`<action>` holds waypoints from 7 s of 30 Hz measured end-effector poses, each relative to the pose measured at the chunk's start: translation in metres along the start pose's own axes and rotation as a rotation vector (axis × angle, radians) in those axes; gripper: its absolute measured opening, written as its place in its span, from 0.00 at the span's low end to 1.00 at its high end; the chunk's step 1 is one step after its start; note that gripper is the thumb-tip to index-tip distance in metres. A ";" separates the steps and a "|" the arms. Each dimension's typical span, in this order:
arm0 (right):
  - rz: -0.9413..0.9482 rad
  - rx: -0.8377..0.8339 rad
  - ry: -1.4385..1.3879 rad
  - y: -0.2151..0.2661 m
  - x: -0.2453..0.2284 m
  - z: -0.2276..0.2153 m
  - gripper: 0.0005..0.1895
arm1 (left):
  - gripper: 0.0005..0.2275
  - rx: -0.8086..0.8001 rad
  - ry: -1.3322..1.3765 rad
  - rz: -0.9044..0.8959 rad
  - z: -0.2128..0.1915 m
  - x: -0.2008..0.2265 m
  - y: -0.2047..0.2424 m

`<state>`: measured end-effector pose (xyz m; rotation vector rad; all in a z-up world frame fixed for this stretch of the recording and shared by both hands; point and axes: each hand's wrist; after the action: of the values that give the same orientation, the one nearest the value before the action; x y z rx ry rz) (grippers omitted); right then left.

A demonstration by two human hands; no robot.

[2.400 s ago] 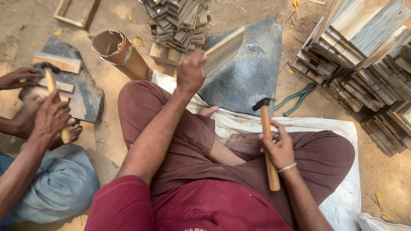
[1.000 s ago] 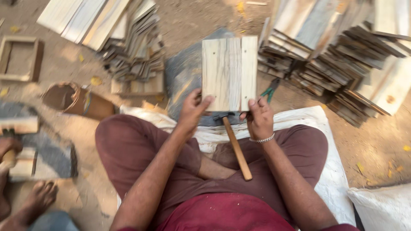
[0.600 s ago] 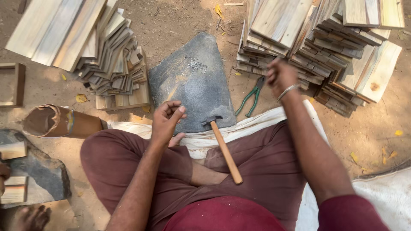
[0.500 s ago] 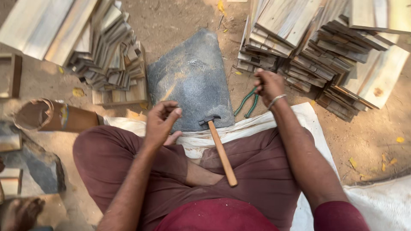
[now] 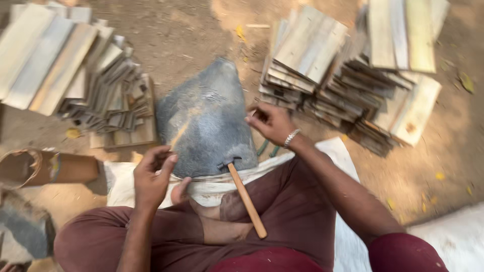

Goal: The person sits cross-legged on the ground and assembles small wooden frames by nailing thin wooden strips together. They use a hammer to drive nails into the wood, aligning the pieces on a stone block and stacking completed frames nearby.

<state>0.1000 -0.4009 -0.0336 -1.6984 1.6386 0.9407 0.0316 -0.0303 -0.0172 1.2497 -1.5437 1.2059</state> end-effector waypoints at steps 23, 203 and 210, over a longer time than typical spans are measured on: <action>0.794 0.701 0.683 0.007 0.003 -0.216 0.63 | 0.12 -0.132 -0.351 0.182 -0.064 0.020 0.063; 0.346 0.027 -0.228 0.173 -0.017 0.124 0.21 | 0.02 -0.218 -0.344 0.233 0.111 -0.151 0.012; 0.261 0.003 0.383 0.161 -0.015 0.143 0.15 | 0.01 -0.189 -0.352 0.268 0.114 -0.155 0.017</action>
<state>-0.0731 -0.2860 -0.0945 -1.7720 2.1512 0.7582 0.0436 -0.1057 -0.1949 1.2019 -2.0861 1.0065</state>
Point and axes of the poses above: each hand's wrist, its own y-axis away from the middle knuckle, its own z-axis out of the palm, x = y × z, and after that the axes turned 11 degrees about z, right-handed
